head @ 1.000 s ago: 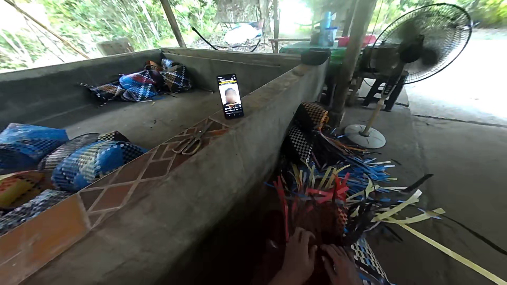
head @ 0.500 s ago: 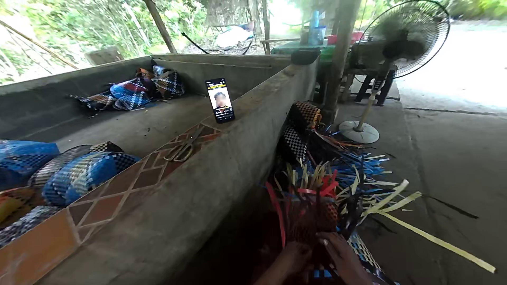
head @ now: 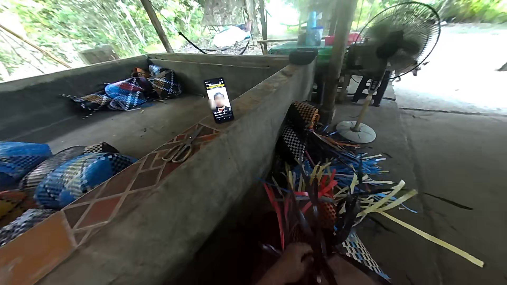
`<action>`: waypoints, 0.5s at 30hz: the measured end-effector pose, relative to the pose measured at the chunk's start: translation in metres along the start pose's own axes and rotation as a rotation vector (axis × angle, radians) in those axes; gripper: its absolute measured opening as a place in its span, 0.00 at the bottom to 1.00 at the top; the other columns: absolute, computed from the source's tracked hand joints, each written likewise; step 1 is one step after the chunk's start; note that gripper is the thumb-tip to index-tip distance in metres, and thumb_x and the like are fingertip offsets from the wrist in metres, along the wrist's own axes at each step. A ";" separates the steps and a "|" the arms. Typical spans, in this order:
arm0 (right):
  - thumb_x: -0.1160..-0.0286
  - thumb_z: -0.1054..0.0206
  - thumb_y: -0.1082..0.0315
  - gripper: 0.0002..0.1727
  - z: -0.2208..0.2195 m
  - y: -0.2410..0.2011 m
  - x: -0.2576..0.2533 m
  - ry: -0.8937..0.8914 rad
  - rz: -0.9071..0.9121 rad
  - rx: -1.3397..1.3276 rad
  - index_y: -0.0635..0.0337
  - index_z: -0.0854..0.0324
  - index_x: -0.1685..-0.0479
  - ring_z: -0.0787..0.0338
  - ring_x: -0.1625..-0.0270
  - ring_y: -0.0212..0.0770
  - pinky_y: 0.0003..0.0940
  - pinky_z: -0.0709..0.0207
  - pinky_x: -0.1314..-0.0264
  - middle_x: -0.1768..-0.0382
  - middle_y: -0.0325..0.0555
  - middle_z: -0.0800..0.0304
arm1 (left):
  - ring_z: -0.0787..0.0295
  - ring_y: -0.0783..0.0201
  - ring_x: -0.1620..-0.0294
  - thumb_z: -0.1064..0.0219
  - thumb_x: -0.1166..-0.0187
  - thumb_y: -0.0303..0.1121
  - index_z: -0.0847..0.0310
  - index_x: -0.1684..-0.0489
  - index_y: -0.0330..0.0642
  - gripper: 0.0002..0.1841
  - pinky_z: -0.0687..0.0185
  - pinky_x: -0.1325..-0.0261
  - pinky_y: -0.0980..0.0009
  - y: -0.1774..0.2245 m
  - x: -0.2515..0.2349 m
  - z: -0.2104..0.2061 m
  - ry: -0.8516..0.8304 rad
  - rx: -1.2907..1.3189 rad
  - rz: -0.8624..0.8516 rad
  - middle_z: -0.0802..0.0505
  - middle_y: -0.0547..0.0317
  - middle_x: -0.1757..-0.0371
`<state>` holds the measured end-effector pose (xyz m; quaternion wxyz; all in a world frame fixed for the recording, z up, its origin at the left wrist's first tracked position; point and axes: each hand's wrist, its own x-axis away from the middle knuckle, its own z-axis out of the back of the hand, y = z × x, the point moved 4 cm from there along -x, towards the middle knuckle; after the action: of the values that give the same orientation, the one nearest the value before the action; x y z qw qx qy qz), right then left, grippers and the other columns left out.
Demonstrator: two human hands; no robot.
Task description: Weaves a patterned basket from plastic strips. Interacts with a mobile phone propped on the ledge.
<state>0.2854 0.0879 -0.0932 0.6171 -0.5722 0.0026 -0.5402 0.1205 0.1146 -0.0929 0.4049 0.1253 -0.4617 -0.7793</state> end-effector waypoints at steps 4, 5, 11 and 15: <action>0.11 0.40 0.59 0.21 -0.005 -0.005 0.004 -0.019 0.048 -0.005 0.73 0.13 0.45 0.10 0.48 0.53 0.55 0.24 0.37 0.50 0.62 0.07 | 0.18 0.39 0.25 0.45 0.11 0.25 0.18 0.33 0.23 0.17 0.32 0.16 0.49 -0.003 0.000 0.002 -0.064 -0.047 0.003 0.13 0.29 0.31; 0.07 0.46 0.58 0.24 -0.006 -0.003 0.003 0.015 0.037 -0.081 0.75 0.14 0.45 0.11 0.49 0.52 0.53 0.24 0.38 0.51 0.62 0.08 | 0.18 0.39 0.26 0.45 0.11 0.25 0.18 0.33 0.23 0.17 0.32 0.17 0.48 -0.003 0.000 0.001 -0.064 -0.055 -0.003 0.13 0.29 0.32; 0.13 0.37 0.53 0.27 -0.010 -0.006 0.004 0.017 0.053 -0.046 0.76 0.13 0.49 0.11 0.47 0.59 0.60 0.25 0.36 0.52 0.67 0.09 | 0.17 0.41 0.27 0.45 0.12 0.24 0.18 0.32 0.25 0.17 0.29 0.17 0.50 0.000 -0.001 0.001 -0.052 -0.062 0.029 0.13 0.31 0.32; 0.14 0.37 0.60 0.20 0.000 -0.018 0.010 0.138 0.066 0.021 0.73 0.14 0.44 0.09 0.45 0.61 0.60 0.23 0.34 0.51 0.66 0.08 | 0.17 0.40 0.26 0.46 0.11 0.24 0.20 0.30 0.24 0.18 0.30 0.17 0.50 -0.002 0.000 0.000 -0.083 -0.039 0.031 0.14 0.29 0.31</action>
<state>0.2779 0.0858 -0.0744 0.6389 -0.5266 0.0582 -0.5578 0.1192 0.1155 -0.0947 0.3994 0.0777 -0.4648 -0.7863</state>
